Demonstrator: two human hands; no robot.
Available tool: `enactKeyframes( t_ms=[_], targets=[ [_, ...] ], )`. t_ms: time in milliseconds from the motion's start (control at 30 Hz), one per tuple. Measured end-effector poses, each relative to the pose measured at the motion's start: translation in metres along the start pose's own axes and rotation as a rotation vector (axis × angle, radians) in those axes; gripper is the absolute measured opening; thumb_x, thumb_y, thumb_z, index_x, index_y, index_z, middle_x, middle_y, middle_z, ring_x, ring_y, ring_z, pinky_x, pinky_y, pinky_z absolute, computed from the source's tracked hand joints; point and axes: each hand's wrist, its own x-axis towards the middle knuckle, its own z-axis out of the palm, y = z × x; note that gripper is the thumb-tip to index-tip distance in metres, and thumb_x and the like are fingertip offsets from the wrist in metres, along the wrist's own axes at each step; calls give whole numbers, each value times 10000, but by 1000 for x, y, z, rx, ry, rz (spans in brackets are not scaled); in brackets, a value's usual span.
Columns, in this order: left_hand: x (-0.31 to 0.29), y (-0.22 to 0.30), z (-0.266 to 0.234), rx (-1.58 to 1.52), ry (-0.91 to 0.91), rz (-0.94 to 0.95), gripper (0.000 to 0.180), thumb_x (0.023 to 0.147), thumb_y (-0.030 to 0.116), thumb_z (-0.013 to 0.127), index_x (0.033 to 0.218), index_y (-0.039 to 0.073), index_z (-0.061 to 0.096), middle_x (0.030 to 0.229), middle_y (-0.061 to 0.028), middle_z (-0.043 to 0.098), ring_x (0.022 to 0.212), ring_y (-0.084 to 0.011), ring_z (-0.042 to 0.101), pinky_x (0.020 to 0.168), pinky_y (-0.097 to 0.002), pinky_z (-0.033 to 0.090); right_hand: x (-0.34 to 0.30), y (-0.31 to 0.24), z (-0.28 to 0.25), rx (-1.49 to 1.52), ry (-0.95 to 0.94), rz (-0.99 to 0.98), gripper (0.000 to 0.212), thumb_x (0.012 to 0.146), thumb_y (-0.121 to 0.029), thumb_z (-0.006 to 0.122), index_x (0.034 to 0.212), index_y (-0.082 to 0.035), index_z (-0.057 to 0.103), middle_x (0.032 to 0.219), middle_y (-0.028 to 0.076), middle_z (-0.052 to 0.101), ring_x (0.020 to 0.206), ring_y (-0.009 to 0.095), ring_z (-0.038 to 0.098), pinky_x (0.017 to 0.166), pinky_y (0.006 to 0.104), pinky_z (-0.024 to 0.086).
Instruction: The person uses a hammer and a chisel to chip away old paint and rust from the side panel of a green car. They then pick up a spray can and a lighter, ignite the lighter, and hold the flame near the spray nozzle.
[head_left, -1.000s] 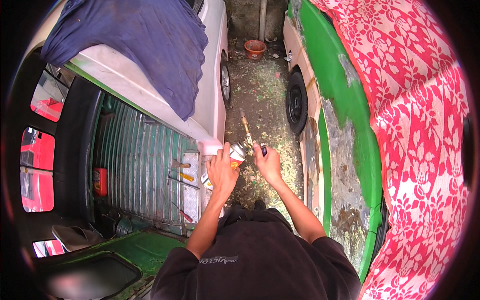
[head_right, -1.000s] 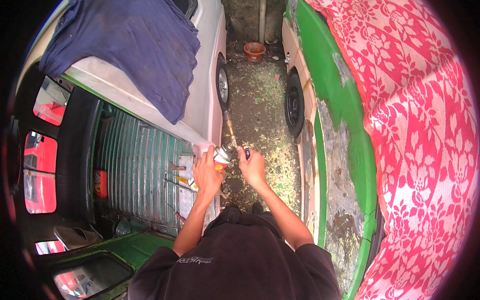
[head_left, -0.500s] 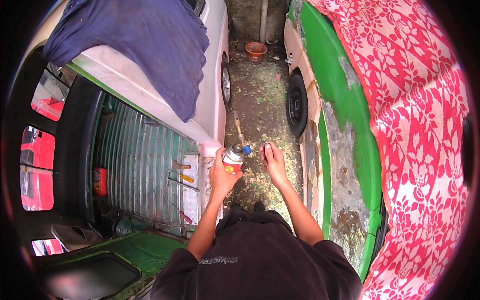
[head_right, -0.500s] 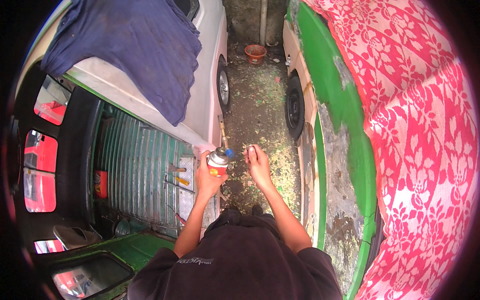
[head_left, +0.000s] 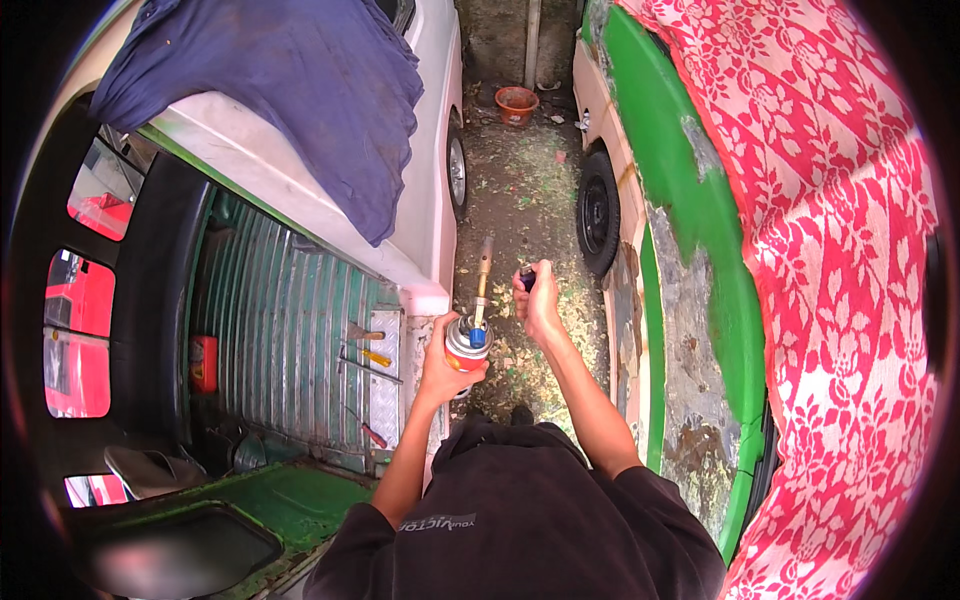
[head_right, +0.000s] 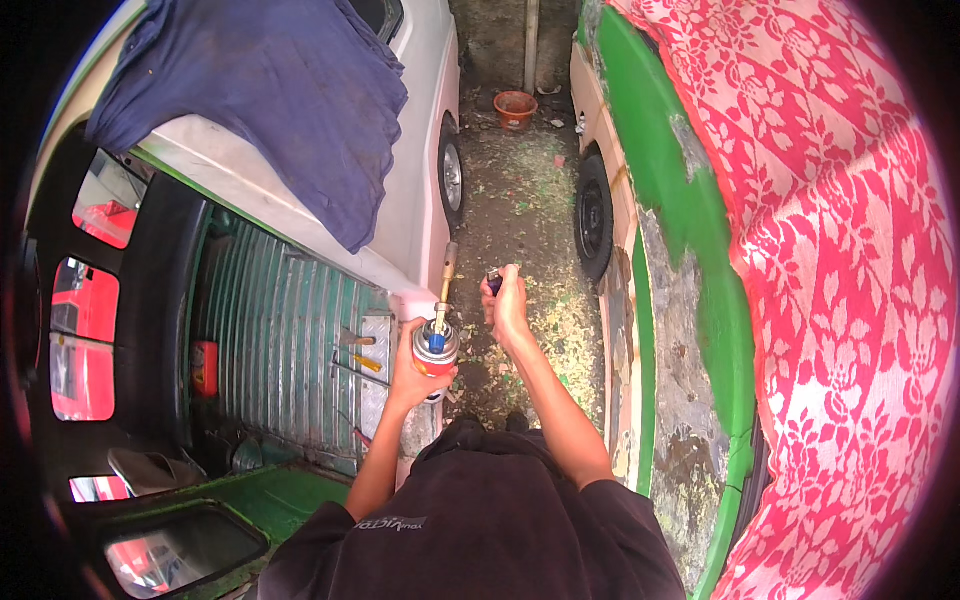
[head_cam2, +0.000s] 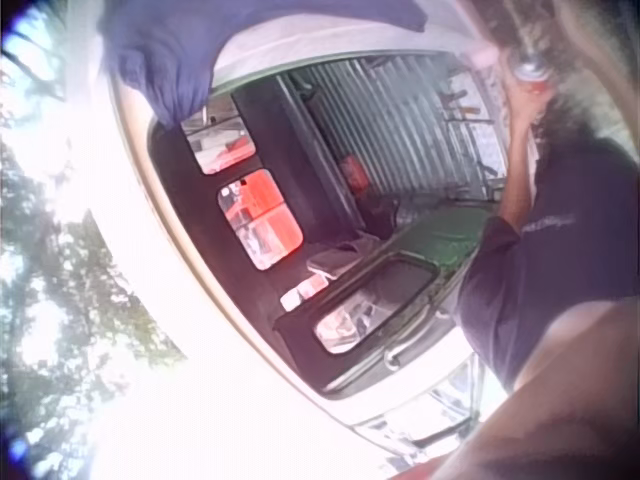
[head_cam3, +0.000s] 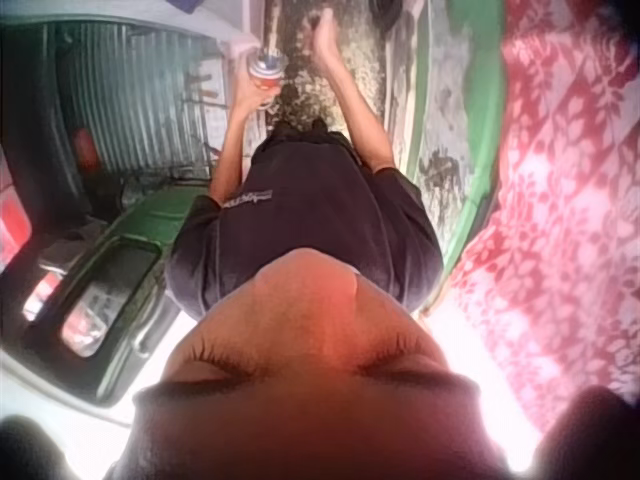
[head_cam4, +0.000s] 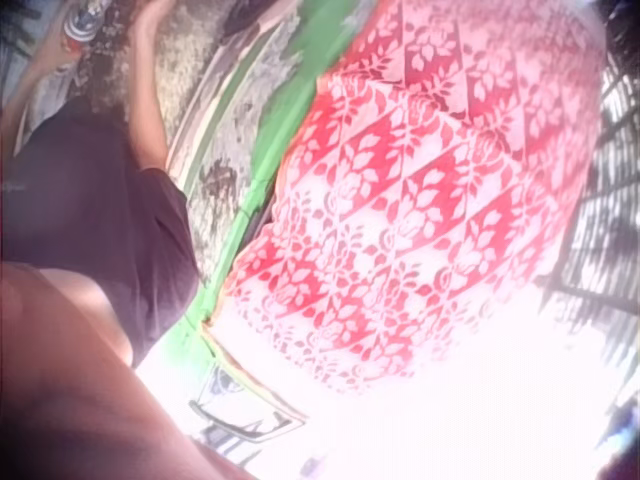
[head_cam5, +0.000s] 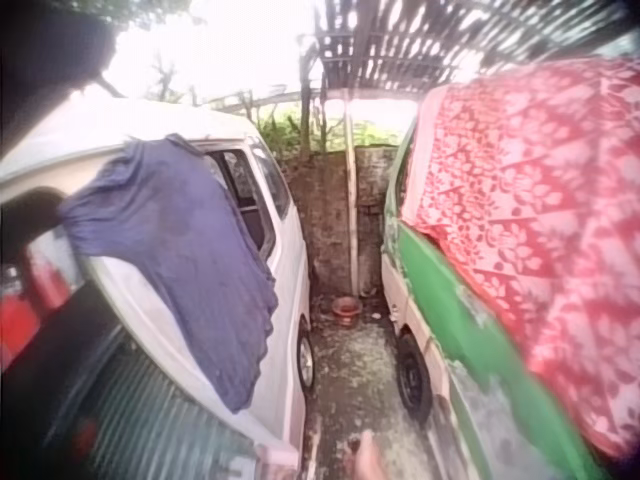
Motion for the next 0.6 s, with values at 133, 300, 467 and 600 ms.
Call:
enactKeyframes(
  t_ms=[133, 300, 467, 600],
  targets=[
    [-4, -4, -1, 11, 11, 1, 817, 589, 47, 841, 1271, 42, 392, 1052, -69, 568, 982, -145, 574, 886, -299, 468, 6, 0, 1, -4, -35, 9, 505, 940, -548, 319, 633, -155, 392, 490, -88, 284, 378, 55, 195, 364, 246, 140],
    [-5, 0, -2, 26, -3, 10, 828, 589, 52, 840, 1282, 39, 387, 1057, -71, 567, 990, -147, 572, 894, -302, 465, 9, -3, 2, -90, -52, -26, 492, 920, -544, 339, 622, -156, 386, 486, -86, 286, 375, 58, 198, 364, 246, 137],
    [-5, 7, -1, 29, -64, 8, 879, 583, -14, 837, 1309, 56, 346, 1084, -62, 568, 967, -132, 590, 867, -286, 490, 17, 3, 0, 32, 23, 43, 472, 920, -508, 312, 613, -156, 381, 479, -81, 282, 372, 63, 197, 363, 252, 137],
    [-5, 5, -1, -44, -135, -31, 874, 583, -3, 840, 1305, 52, 351, 1080, -56, 585, 968, -132, 592, 886, -290, 482, 17, 1, -1, -18, 19, 12, 488, 935, -487, 295, 613, -140, 414, 482, -67, 322, 370, 69, 215, 364, 258, 146]
  ],
)
